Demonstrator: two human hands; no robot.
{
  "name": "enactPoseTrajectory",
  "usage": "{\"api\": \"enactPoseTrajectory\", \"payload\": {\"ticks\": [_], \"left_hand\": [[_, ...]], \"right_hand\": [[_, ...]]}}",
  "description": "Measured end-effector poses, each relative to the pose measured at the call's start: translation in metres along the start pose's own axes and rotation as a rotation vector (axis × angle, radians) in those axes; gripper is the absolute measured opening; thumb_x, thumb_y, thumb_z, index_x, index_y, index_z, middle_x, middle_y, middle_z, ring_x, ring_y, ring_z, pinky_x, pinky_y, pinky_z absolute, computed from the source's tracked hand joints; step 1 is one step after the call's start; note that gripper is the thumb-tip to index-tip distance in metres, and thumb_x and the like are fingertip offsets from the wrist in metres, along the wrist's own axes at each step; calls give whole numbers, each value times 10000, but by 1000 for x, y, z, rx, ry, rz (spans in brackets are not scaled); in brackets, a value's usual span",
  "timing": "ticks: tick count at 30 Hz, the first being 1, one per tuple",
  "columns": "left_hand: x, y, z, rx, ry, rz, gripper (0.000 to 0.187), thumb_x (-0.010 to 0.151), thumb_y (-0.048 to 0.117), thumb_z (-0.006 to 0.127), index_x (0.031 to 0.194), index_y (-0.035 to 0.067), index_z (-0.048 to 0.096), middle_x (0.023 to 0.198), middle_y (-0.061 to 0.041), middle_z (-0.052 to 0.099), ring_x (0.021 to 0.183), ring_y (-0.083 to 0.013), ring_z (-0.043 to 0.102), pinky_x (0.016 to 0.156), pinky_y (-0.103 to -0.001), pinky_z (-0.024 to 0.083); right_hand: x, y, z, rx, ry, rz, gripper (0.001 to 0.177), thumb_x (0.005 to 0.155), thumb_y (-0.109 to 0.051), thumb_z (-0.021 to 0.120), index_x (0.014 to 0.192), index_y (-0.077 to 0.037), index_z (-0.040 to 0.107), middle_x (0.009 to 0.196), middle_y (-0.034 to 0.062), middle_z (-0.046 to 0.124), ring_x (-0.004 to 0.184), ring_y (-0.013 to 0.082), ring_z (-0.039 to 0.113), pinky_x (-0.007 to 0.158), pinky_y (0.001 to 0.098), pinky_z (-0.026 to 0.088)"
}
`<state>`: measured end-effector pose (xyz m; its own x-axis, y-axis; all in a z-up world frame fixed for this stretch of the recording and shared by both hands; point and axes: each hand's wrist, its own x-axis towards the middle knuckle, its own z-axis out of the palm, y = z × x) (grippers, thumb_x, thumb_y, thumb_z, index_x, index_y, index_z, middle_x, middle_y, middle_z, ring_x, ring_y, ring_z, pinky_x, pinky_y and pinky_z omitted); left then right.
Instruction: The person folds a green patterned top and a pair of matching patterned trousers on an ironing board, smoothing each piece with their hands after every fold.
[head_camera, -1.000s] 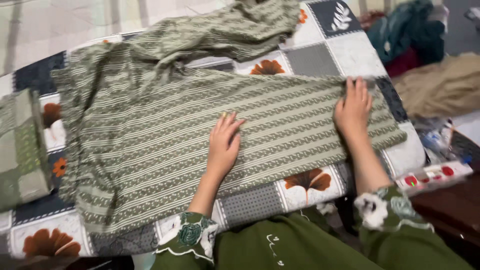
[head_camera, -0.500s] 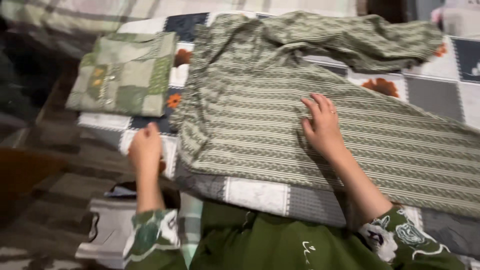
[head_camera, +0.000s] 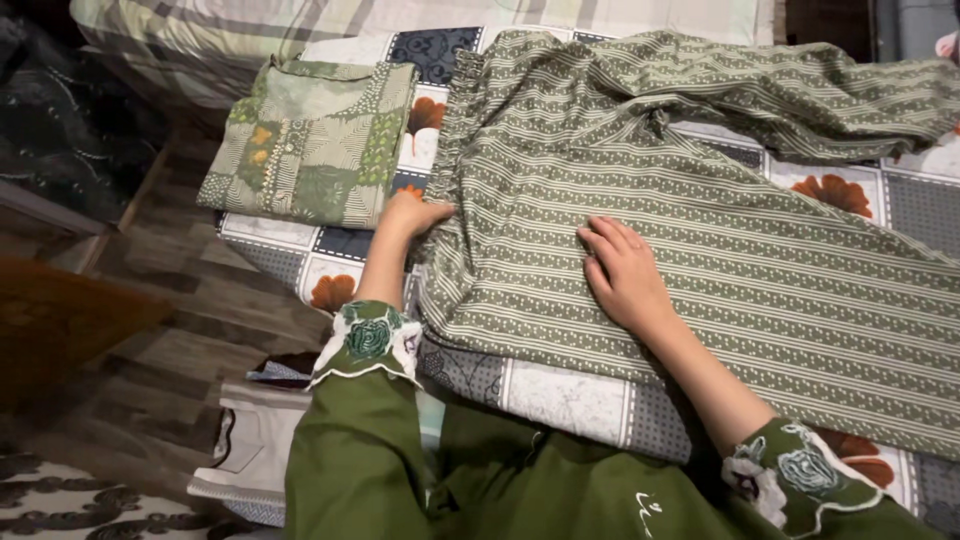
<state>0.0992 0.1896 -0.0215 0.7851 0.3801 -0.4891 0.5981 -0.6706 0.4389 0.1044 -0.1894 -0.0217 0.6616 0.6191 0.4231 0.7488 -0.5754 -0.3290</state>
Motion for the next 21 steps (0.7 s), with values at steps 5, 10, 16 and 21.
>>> {"api": "enactPoseTrajectory", "payload": {"ticks": [5,10,16,21], "left_hand": [[-7,-9,-15,-796,-28,-3,717,755,301,827,1300,-87,567,1295,-277,580,1218,-390,553,971,-530,468],[-27,-17,-31,-1267,-266,16,353,789,132,817,1045,-76,691,931,-186,728,768,-275,752,654,-380,614],[3,-73,-58,-1198,-190,164,227,876,146,762,1039,88,614,962,-131,744,801,-237,757,651,-339,629],[21,-76,-56,-1041,-151,269,616,839,45,748,1407,192,559,1163,-68,709,937,-234,731,772,-368,620]], "right_hand": [[-1,3,3,-3,-28,27,428,946,-212,593,1373,-185,612,1439,90,587,1374,297,510,1120,486,376],[-7,17,-10,125,-5,70,458,951,-141,572,1405,-82,582,1424,222,575,1356,421,496,1114,567,356],[2,-1,7,-197,-76,579,613,1039,-392,483,1565,-84,417,1623,268,334,1519,436,235,1178,666,82],[72,-57,47,-170,-165,383,612,982,-437,534,1540,-201,446,1603,184,386,1484,421,314,1141,697,155]]}}
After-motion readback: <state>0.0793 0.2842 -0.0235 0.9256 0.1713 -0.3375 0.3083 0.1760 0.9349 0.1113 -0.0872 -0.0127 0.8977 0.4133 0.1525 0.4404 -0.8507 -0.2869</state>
